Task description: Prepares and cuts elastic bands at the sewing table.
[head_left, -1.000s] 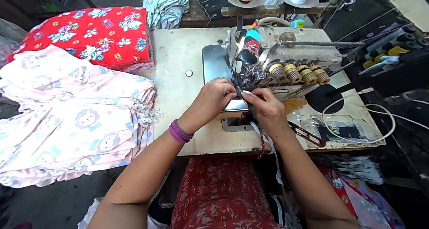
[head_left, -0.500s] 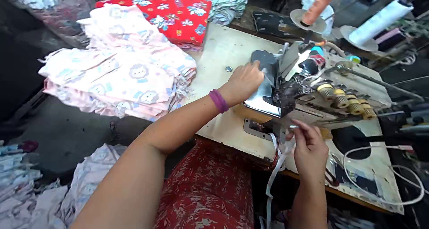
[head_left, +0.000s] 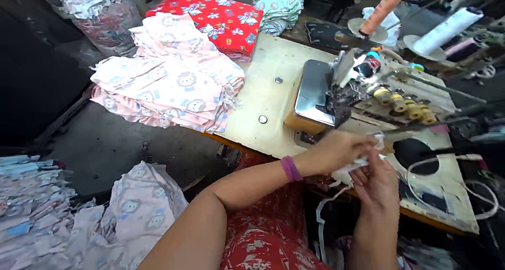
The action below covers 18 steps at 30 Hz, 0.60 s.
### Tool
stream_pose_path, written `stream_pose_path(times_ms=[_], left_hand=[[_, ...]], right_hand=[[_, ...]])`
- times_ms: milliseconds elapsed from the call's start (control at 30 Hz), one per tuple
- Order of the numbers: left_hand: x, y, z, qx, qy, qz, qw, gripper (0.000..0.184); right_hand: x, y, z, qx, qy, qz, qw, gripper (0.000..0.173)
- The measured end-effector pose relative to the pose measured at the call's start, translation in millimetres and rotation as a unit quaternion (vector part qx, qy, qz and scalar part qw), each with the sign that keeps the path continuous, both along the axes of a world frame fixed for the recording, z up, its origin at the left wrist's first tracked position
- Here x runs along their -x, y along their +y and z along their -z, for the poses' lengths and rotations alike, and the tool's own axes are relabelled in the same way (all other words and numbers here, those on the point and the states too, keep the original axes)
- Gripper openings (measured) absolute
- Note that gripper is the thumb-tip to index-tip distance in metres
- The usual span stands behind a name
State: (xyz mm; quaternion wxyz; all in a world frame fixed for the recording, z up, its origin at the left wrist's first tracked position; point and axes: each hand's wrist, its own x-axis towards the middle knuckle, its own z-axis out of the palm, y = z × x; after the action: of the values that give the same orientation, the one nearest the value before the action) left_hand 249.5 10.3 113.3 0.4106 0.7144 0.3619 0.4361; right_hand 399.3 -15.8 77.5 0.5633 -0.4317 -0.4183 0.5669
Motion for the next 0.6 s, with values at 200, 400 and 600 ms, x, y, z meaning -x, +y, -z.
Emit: stream_pose_path(times_ms=[200,400,600], left_hand=[[65,-48,16,0.284,-0.282,-0.012,0.917,0.023],[109,-100,35,0.422,-0.274,0.145,0.852,0.018],[106,-115,47,0.311,-0.363,0.351,0.805,0.016]], right_hand=[[44,-30,2,-0.124,-0.173,-0.013,0.977,0.009],[58,-31,1,-0.166,-0.158,0.055,0.972,0.008],[73,-46,8,-0.221,-0.174,0.037,0.959,0.01]])
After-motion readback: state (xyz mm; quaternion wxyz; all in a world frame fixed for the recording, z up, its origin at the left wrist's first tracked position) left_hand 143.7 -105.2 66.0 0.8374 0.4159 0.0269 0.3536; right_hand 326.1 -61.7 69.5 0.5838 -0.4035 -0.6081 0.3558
